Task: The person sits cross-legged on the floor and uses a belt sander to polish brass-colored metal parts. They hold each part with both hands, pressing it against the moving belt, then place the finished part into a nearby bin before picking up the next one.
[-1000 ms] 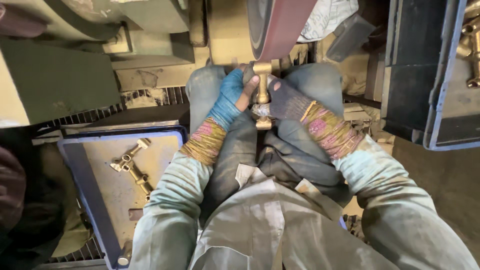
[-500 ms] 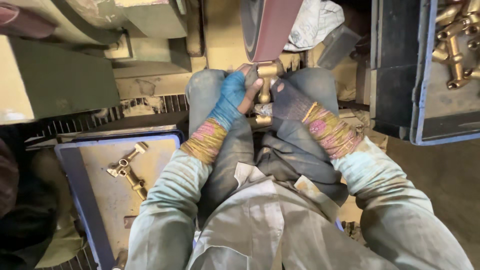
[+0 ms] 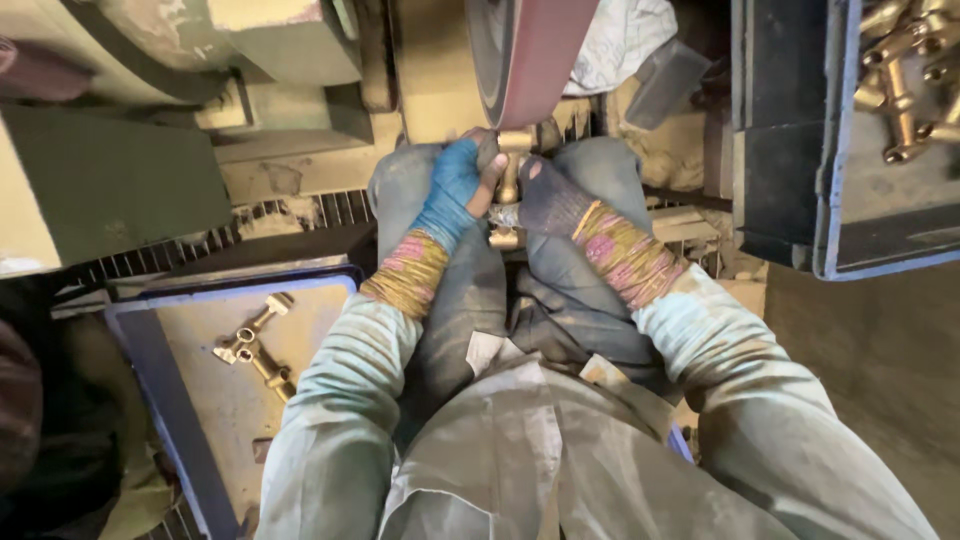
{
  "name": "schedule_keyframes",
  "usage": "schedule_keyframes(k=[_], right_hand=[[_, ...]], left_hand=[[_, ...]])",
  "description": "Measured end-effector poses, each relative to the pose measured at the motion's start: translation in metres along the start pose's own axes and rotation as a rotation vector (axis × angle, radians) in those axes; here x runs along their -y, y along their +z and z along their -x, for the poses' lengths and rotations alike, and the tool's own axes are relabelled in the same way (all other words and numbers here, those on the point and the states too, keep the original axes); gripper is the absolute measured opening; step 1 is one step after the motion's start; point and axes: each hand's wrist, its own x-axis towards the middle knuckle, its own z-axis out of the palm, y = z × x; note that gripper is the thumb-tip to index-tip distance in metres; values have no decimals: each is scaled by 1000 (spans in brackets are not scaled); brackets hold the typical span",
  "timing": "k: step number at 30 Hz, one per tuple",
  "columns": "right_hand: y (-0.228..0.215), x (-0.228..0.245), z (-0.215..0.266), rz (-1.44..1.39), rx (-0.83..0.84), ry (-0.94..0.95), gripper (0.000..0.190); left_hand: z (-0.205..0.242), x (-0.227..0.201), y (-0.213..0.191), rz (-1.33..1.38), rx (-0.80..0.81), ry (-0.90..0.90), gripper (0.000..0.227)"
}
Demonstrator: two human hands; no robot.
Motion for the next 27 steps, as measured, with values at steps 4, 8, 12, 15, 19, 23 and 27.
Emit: schedule_keyframes(k=[4,8,12,15,19,23,27], right_hand=[[4,-8,0,-34,35,-6,36],[6,-24,8,-52,54,8,34],[12,-53,20,-12,61,67,32],[16,-71,24,92,80,105,31],[11,-78,22,256,78,-39,22],[-2,-62,16,171,74,-34,24],[-16,-41,8,118,70,-48,25]], left_hand=[[2,8,3,102,13,-221,23],[-2,16,7,224,11,-252,25],[-3,25,13,255,-18,-404,24],[-5,34,18,409,-21,-453,24],[-11,51,23,577,-21,-507,22],[-16,68,23,572,-10,-464,23],[-27,75,30,751,-58,-637,23]])
